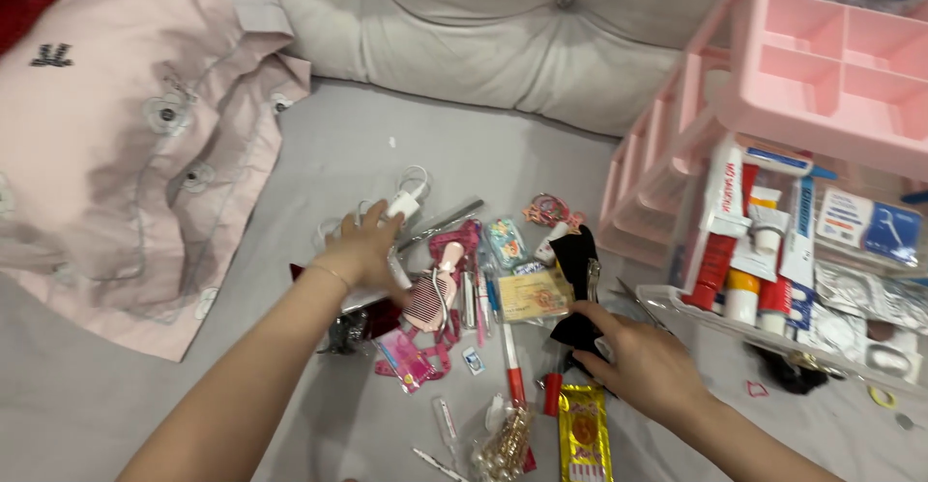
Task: Organizing various small personal items and accessories into a multi-tiered plastic storage container
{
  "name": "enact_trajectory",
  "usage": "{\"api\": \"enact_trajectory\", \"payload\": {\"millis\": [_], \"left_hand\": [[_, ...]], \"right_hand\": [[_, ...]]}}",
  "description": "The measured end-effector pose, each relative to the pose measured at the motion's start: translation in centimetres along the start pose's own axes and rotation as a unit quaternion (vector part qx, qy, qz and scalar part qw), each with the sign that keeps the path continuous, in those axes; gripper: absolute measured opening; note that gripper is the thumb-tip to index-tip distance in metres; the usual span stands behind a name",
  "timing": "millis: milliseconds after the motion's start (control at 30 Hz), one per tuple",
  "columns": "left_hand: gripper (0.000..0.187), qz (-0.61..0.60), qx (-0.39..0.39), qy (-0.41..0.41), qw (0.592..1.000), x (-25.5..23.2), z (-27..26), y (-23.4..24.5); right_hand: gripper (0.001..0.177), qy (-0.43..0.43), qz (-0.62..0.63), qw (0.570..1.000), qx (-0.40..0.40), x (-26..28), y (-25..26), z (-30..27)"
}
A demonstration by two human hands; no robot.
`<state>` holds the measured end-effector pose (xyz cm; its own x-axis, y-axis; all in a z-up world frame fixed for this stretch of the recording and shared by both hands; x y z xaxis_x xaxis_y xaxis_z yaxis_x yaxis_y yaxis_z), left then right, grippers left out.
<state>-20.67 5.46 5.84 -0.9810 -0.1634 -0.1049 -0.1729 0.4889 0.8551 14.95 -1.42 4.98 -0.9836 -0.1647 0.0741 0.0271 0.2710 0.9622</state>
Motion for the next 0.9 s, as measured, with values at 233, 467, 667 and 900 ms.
{"api": "enact_trajectory", "payload": {"millis": [233, 467, 667, 900], "left_hand": [[0.1, 0.025, -0.123, -0.087, 0.988, 3.9, 1.6, -3.7], [0.064, -0.37, -0.093, -0.021, 0.924, 8.5, 0.9, 2.2], [0.061, -0.444, -0.071, 0.066, 0.891, 6.0, -3.2, 5.2], [0.08, -0.352, -0.053, 0.01, 0.935, 4.7, 1.1, 2.2]], "right_hand": [[0.06, 0.034, -0.006, 0.999, 0.014, 2.2, -0.3, 1.6], [0.059, 0.0, -0.026, 1.0, 0.007, 0.7, -0.4, 1.7], [0.058, -0.028, -0.023, 0.999, 0.019, 0.1, -0.2, 1.4], [0.076, 0.031, -0.024, 0.999, 0.022, 0.1, -0.9, 1.0]]}}
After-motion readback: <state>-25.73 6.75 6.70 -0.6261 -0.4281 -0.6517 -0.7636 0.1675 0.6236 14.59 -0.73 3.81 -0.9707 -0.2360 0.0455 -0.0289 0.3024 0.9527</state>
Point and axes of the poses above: each hand's wrist, its own z-axis towards the middle knuckle, its own y-axis out of the back of the hand, x = y × z, the point moved 2 cm from there along z, towards the middle knuckle, and after that the axes turned 9 degrees about -x, right-handed, at the moved point
